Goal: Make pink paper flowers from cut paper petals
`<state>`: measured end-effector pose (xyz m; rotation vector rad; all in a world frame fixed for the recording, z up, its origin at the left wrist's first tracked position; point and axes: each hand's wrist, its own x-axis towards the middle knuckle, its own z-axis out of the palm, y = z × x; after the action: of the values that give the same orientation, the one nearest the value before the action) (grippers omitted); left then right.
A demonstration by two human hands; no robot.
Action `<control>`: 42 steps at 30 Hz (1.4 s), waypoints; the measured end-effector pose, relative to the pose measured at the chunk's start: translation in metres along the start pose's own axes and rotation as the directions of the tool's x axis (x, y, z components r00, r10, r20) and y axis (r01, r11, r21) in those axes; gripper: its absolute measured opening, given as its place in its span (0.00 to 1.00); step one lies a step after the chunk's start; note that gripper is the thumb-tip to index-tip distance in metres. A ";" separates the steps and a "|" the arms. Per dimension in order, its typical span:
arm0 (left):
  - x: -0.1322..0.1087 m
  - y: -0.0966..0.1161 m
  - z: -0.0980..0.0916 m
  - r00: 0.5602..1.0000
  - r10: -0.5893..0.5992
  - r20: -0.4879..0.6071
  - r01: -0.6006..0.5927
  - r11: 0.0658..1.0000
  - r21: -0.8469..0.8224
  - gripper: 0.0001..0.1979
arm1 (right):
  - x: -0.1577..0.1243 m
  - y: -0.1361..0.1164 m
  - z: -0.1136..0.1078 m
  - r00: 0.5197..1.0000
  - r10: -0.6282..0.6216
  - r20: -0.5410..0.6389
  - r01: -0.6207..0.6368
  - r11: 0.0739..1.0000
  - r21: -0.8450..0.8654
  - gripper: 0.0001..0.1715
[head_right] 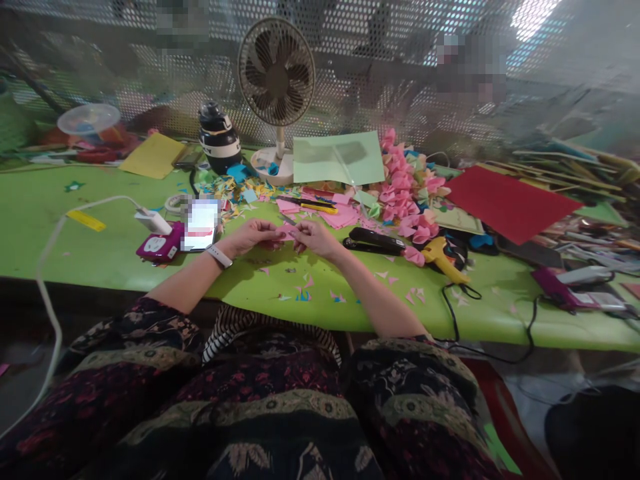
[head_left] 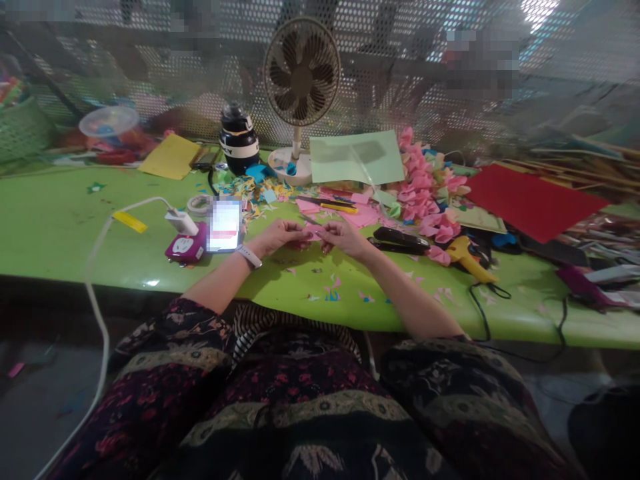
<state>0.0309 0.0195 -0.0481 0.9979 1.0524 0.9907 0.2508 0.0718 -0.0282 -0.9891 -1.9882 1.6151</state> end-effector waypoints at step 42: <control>0.000 0.006 -0.002 0.995 -0.058 -0.077 0.060 0.998 0.015 0.09 | 0.015 0.026 -0.004 0.999 -0.026 0.026 0.024 0.997 0.068 0.05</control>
<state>0.0283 0.0213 -0.0426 0.9438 1.1491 0.9790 0.2505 0.0879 -0.0542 -0.9177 -1.9419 1.6793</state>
